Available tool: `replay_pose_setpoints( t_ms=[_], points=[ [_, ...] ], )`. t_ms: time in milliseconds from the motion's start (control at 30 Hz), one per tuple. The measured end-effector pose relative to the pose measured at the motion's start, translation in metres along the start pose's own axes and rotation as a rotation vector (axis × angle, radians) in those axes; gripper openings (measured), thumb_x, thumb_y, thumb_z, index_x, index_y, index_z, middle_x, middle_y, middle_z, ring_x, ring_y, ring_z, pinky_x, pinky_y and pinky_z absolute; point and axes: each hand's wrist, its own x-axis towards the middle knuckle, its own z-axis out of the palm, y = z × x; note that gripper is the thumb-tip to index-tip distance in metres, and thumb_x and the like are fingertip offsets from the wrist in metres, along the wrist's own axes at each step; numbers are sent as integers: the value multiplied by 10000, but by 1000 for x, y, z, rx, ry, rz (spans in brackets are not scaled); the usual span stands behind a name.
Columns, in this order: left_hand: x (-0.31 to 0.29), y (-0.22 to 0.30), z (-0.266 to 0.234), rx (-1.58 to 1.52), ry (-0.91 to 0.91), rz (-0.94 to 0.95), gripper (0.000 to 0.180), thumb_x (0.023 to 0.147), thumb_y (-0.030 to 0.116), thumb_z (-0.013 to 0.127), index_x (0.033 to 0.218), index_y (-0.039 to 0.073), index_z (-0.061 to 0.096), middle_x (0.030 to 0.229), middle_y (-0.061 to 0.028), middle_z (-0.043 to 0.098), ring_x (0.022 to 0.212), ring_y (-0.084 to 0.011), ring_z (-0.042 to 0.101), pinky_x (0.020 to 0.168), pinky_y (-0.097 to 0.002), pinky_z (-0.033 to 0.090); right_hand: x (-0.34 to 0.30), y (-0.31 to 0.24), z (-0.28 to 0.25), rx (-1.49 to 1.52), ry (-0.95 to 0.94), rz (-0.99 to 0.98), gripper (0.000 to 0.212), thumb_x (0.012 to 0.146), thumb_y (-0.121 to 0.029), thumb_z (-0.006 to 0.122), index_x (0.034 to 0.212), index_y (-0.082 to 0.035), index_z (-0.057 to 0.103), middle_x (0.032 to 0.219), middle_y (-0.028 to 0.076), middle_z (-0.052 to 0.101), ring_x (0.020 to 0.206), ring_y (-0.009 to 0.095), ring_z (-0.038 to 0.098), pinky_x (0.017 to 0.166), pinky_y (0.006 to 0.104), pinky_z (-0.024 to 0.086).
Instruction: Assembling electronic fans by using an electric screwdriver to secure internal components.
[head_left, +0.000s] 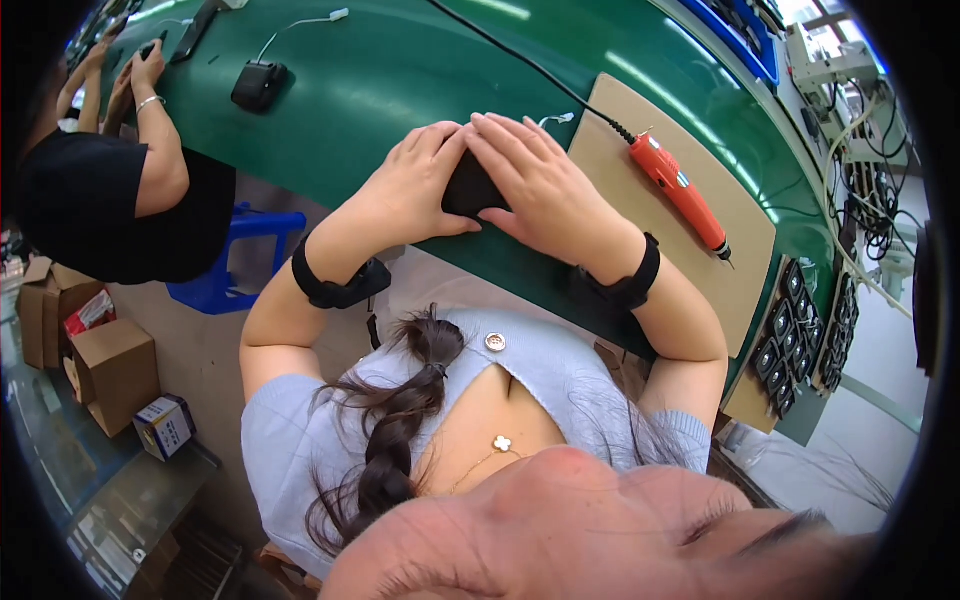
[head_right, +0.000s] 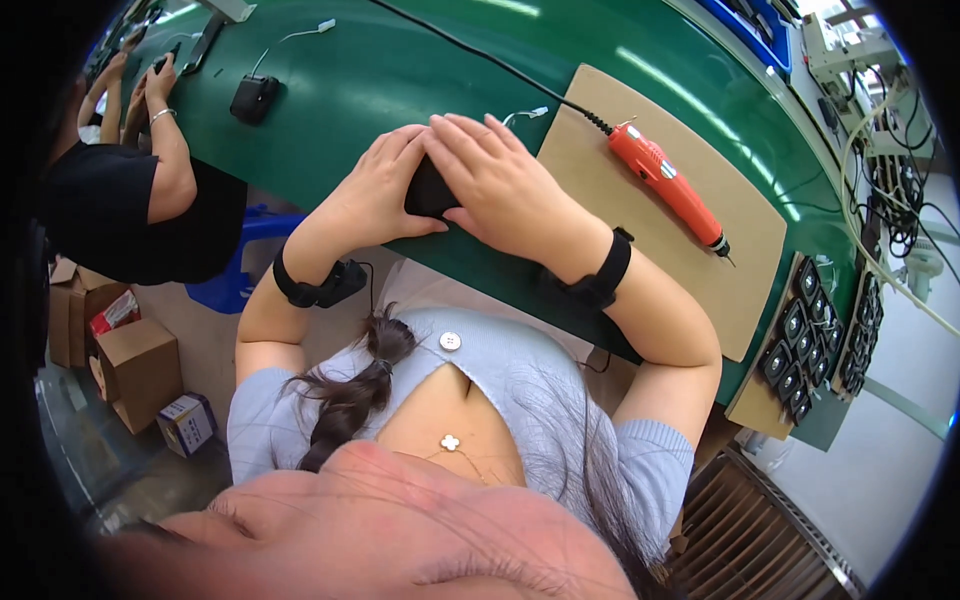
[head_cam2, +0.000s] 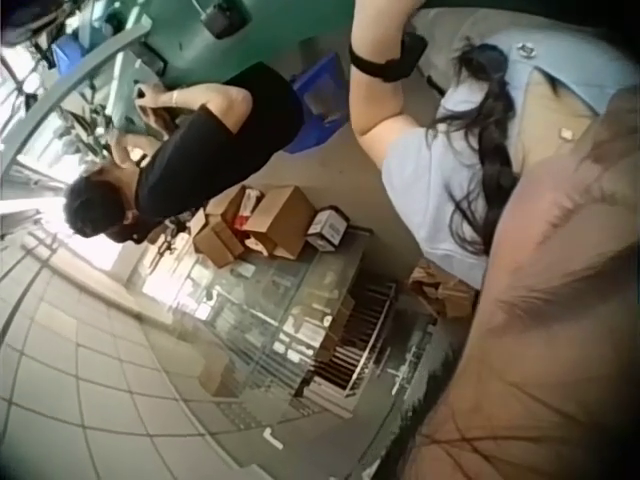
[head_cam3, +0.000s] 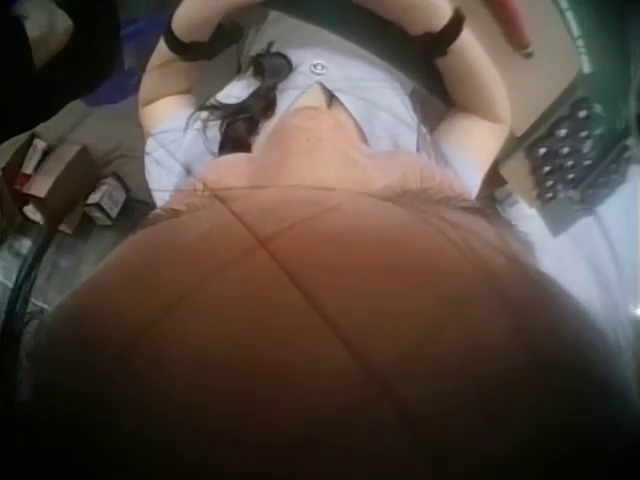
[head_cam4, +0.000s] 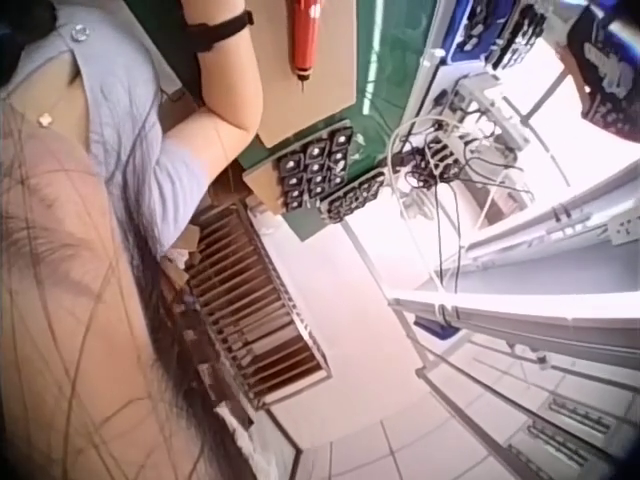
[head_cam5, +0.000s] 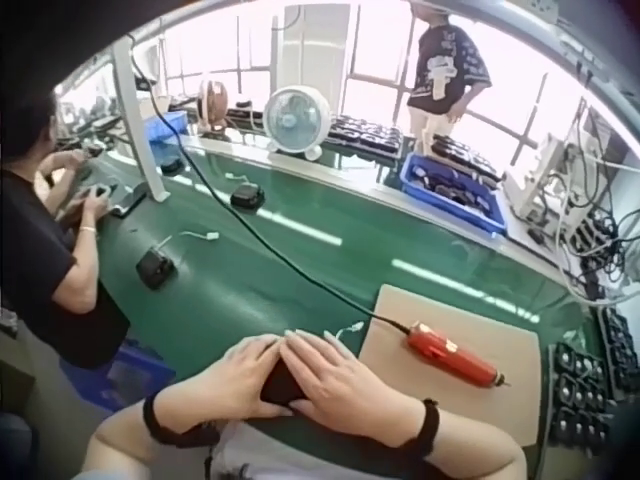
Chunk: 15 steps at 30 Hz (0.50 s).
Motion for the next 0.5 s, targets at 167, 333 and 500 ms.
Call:
replay_pose_setpoints(
  t_ms=[167,333,500],
  points=[
    [-15,-13,-2,-123,-27,-1,1085,588,301,879,1472,81,291,1389,-194,428,1280,-386,426,1092,-450,345,7,3,1,6,-134,-13,719,710,-187,790,1337,-26,475,1348,126,510,1238,332,474,1035,443,419],
    [-4,-31,5,-200,-52,27,1122,593,193,865,1516,108,232,1371,-139,488,1288,-319,440,1111,-431,323,2,5,6,174,-166,93,696,694,-162,794,1312,-28,504,1321,134,525,1210,334,494,1016,442,432],
    [-3,-31,9,-267,-4,46,1083,618,165,840,1516,119,237,1321,-93,545,1266,-288,471,1114,-427,303,1,11,9,193,-40,177,652,667,-133,794,1260,-24,547,1276,141,550,1160,338,520,980,427,455]
  ],
)
